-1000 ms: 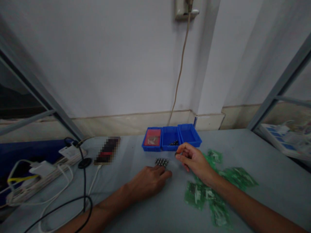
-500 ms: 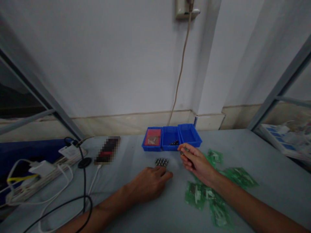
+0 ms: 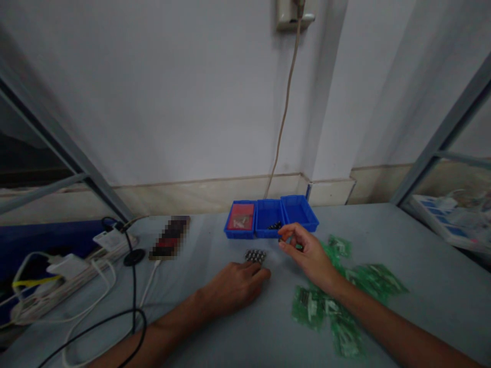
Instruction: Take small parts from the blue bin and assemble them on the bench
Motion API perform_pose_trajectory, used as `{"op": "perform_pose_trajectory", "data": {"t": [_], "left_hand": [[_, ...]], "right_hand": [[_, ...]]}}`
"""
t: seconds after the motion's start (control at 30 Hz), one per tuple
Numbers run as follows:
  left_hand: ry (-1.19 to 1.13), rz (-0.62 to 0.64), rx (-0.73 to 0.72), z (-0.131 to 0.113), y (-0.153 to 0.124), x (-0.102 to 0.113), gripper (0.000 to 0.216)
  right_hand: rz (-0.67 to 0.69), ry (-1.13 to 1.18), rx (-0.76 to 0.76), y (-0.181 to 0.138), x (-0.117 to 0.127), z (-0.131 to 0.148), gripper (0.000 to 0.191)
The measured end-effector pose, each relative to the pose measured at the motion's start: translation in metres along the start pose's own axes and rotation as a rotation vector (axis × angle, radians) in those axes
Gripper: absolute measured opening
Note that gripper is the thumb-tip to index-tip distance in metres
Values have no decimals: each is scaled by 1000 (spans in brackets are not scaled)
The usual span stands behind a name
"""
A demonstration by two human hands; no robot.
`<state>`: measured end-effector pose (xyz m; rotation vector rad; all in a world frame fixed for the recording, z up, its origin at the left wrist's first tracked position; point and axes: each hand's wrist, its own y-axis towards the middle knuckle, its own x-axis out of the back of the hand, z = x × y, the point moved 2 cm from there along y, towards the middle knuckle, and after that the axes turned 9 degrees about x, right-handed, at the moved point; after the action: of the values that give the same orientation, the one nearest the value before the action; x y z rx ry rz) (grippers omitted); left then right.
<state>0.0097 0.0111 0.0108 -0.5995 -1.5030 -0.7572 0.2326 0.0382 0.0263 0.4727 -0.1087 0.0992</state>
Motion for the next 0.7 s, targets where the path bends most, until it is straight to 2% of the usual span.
{"op": "perform_pose_trajectory", "data": {"t": [0.17,0.33,0.53,0.7], "left_hand": [[20,-7,15,1,1,-1,7],[28,-25,-5,1,1,1,8],[47,-27,-7,2,1,2,7],[30,-49,-34,2,0,1,8]], "right_hand": [[21,-28,11,-1,-1,-3,19],[56,122,-128,-4,-4,-7,28],[-5,312,-222,-5,-6,-7,33],[-53,295,-182,-4,-5,-5,31]]}}
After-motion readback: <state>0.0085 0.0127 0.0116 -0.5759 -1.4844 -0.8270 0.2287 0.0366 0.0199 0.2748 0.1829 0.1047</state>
